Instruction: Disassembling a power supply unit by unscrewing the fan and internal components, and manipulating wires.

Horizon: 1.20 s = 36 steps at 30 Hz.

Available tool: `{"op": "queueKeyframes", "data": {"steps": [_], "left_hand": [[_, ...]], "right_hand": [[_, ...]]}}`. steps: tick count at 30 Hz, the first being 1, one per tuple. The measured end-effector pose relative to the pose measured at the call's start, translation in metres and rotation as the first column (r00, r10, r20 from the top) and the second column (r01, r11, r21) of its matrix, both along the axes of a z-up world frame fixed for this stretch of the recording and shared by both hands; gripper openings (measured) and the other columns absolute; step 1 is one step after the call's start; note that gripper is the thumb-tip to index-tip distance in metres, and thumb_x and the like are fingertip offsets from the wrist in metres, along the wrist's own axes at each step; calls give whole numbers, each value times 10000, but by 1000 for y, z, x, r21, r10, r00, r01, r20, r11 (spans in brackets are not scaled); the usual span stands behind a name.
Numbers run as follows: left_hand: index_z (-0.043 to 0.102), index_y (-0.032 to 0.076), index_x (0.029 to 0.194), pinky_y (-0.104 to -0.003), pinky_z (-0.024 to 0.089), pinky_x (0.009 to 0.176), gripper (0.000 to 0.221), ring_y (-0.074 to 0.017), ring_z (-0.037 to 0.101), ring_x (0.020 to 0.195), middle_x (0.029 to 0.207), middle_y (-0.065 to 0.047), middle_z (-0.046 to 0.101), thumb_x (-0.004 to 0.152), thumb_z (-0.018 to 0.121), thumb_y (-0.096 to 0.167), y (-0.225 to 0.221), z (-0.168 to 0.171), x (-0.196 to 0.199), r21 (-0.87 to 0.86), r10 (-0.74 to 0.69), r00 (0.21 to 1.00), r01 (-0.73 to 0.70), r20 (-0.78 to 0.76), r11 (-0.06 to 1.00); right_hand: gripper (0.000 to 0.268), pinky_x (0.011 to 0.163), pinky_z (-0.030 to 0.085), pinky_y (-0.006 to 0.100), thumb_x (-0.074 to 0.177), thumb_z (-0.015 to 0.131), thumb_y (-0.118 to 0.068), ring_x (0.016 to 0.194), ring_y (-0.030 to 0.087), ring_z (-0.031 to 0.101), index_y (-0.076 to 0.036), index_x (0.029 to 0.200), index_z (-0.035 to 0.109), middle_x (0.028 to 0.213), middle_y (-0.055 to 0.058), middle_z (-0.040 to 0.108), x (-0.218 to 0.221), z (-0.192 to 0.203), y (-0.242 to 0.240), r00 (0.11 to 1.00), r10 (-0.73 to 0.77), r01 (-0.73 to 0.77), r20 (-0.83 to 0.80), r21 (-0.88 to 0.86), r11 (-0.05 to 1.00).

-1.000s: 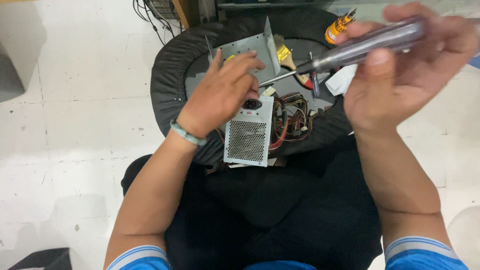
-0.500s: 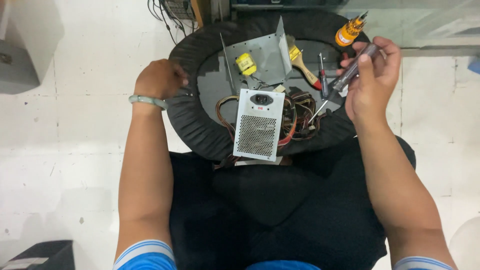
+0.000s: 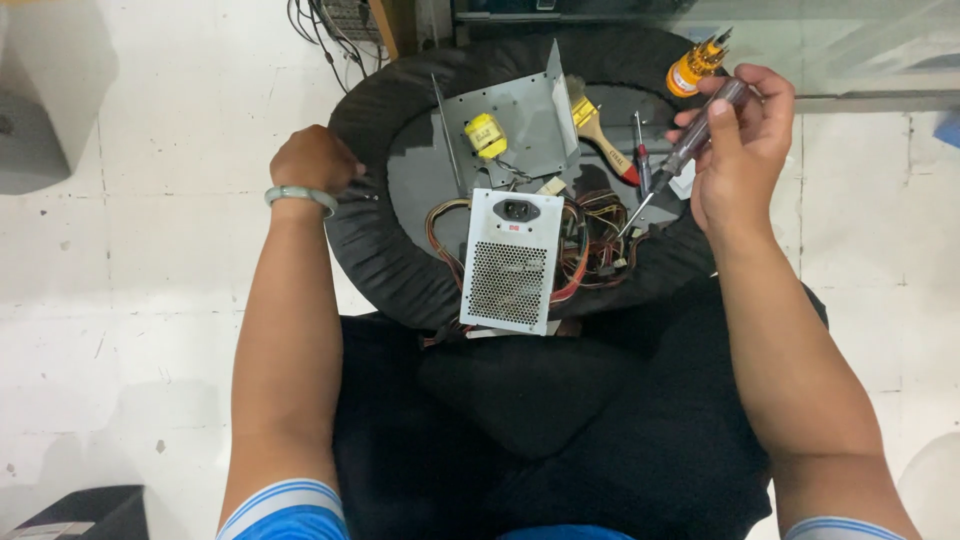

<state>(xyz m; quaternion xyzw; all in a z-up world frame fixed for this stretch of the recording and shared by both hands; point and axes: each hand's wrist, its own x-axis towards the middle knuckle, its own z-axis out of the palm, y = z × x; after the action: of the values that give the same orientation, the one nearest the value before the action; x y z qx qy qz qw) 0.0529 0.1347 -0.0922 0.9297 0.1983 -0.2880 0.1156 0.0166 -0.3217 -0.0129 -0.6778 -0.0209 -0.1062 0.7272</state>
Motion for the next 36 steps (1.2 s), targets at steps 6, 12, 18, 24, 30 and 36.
{"op": "queueKeyframes", "data": {"steps": [6, 12, 18, 24, 30, 36], "left_hand": [[728, 46, 1162, -451, 578, 804, 462, -391, 702, 1047, 1176, -161, 728, 855, 795, 386, 0, -8, 2, 24, 42, 999, -43, 34, 999], [717, 60, 1054, -434, 593, 732, 439, -369, 714, 965, 1069, -149, 741, 825, 854, 408, 5, -31, 3, 14, 103, 989, -105, 110, 994], [700, 18, 1134, -445, 584, 798, 472, -396, 706, 1015, 1129, -190, 731, 877, 796, 402, 12, -48, 6, 8, 52, 990, -53, 134, 999], [746, 49, 1041, -508, 565, 703, 384, -436, 701, 910, 1036, -201, 731, 1006, 611, 407, 1, -10, -5, -12, 41, 930, -39, 365, 999], [477, 124, 1494, -500, 470, 1017, 604, -339, 572, 1289, 1454, -98, 585, 984, 562, 435, -102, 136, -75, -416, -276, 958, 283, 78, 864], [316, 65, 1568, -482, 350, 1146, 763, -370, 424, 1433, 1565, -220, 422, 977, 530, 498, -126, 89, -130, -660, -59, 953, 250, 298, 709]], "right_hand": [[250, 795, 646, 388, 1118, 550, -47, 895, 253, 677, -129, 1332, 448, 1265, 168, 627, -1, -1, 1, 1000, -1, 1, -12, 7, 1000], [268, 787, 634, 385, 1119, 597, -135, 897, 260, 668, -127, 1333, 437, 1272, 176, 608, -2, -3, 1, 999, 35, -35, 15, -21, 999], [257, 808, 643, 403, 1127, 593, -124, 915, 284, 674, -124, 1330, 435, 1280, 194, 601, -1, -4, 1, 998, 59, -59, 17, -10, 998], [299, 799, 680, 365, 1065, 532, -52, 881, 239, 705, -157, 1336, 463, 1235, 166, 653, -6, 14, 11, 993, -23, 36, -118, 109, 993], [318, 522, 391, 347, 870, 499, -265, 578, 214, 457, -104, 1127, 595, 749, 81, 494, -8, 26, 8, 989, -20, 79, -146, 410, 909], [325, 447, 258, 334, 948, 516, -421, 456, 172, 304, -106, 941, 597, 580, 19, 363, -19, 34, 2, 986, -10, 89, -166, 479, 873]]}}
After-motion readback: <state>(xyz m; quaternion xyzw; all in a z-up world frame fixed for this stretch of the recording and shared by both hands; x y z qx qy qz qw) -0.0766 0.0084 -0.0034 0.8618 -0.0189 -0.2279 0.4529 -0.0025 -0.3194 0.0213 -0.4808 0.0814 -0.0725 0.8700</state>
